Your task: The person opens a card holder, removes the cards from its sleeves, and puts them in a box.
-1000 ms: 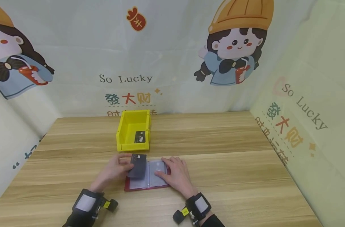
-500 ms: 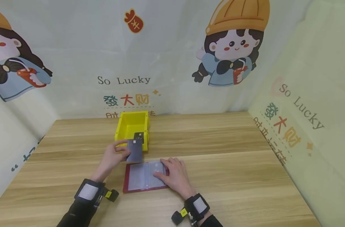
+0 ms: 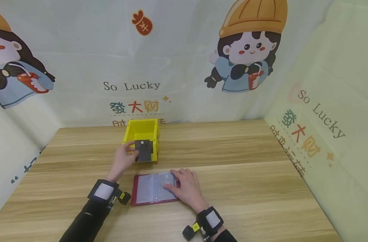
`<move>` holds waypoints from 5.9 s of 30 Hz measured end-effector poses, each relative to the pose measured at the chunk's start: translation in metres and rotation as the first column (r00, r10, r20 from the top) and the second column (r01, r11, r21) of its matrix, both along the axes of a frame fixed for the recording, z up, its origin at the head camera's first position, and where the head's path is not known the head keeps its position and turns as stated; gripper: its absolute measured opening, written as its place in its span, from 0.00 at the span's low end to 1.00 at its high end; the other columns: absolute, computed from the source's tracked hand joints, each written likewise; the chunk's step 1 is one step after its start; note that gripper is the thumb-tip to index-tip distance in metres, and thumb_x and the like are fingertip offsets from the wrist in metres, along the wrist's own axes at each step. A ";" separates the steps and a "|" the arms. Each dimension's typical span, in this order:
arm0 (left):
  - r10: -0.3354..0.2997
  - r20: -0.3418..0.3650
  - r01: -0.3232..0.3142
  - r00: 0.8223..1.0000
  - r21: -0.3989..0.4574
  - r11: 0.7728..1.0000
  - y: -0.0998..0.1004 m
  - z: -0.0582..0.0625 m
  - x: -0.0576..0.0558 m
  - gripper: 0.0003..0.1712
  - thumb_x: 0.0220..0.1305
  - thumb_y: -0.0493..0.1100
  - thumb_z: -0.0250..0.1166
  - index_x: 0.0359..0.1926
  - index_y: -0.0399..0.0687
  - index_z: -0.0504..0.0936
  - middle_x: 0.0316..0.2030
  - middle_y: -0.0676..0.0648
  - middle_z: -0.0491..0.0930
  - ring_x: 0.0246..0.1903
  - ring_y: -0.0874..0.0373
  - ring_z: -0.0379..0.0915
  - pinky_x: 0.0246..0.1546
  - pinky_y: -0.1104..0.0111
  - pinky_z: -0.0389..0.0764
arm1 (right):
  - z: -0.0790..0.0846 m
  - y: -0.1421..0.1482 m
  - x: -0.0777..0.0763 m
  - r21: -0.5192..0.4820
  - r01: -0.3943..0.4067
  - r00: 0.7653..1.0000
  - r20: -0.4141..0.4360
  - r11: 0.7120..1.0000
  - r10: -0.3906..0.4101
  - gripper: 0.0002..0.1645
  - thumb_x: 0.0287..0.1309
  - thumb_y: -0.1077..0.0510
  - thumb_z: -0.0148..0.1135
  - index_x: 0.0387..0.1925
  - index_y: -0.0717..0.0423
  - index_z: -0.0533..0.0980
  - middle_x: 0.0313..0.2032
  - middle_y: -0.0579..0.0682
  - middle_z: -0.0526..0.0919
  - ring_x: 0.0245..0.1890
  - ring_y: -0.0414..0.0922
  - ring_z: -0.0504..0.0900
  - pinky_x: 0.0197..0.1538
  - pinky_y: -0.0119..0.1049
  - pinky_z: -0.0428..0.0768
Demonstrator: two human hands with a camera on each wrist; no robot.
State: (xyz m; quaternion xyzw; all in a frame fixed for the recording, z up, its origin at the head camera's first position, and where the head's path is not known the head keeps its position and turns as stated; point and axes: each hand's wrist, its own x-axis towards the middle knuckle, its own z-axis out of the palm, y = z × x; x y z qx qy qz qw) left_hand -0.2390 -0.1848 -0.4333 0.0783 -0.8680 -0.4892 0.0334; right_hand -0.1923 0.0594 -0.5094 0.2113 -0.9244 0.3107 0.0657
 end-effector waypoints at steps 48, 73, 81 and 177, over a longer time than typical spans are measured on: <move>-0.013 0.107 0.067 0.994 -0.519 0.852 0.031 -0.015 -0.038 0.11 0.66 0.37 0.55 0.36 0.36 0.83 0.31 0.40 0.77 0.31 0.48 0.73 0.28 0.61 0.69 | -0.001 0.000 0.000 -0.011 0.000 1.000 -0.028 1.000 0.000 0.32 0.56 0.39 0.71 0.56 0.52 0.82 0.26 0.38 0.68 0.33 0.37 0.65 0.43 0.34 0.57; -0.269 -0.080 0.248 0.960 -0.208 0.946 0.037 -0.008 0.054 0.09 0.66 0.36 0.64 0.45 0.40 0.86 0.31 0.47 0.81 0.28 0.59 0.71 0.27 0.72 0.72 | 0.002 0.002 0.002 0.007 -0.015 1.000 0.013 1.000 0.015 0.34 0.60 0.40 0.67 0.62 0.55 0.78 0.35 0.44 0.76 0.38 0.41 0.68 0.46 0.37 0.61; -0.335 0.006 0.330 0.942 -0.180 0.927 0.039 -0.022 0.066 0.05 0.63 0.36 0.68 0.41 0.42 0.86 0.29 0.50 0.81 0.28 0.61 0.71 0.29 0.73 0.72 | 0.004 0.000 0.000 0.038 -0.023 0.999 0.043 0.999 0.021 0.34 0.61 0.40 0.66 0.63 0.53 0.76 0.38 0.45 0.78 0.40 0.42 0.69 0.48 0.39 0.62; -0.303 -0.060 0.275 0.951 -0.285 0.918 0.037 -0.031 0.071 0.12 0.53 0.22 0.62 0.35 0.38 0.85 0.27 0.47 0.76 0.28 0.59 0.66 0.29 0.71 0.67 | 0.005 0.013 0.005 0.010 -0.124 0.992 0.006 0.992 0.124 0.34 0.57 0.43 0.70 0.62 0.53 0.78 0.48 0.47 0.78 0.49 0.43 0.70 0.53 0.42 0.68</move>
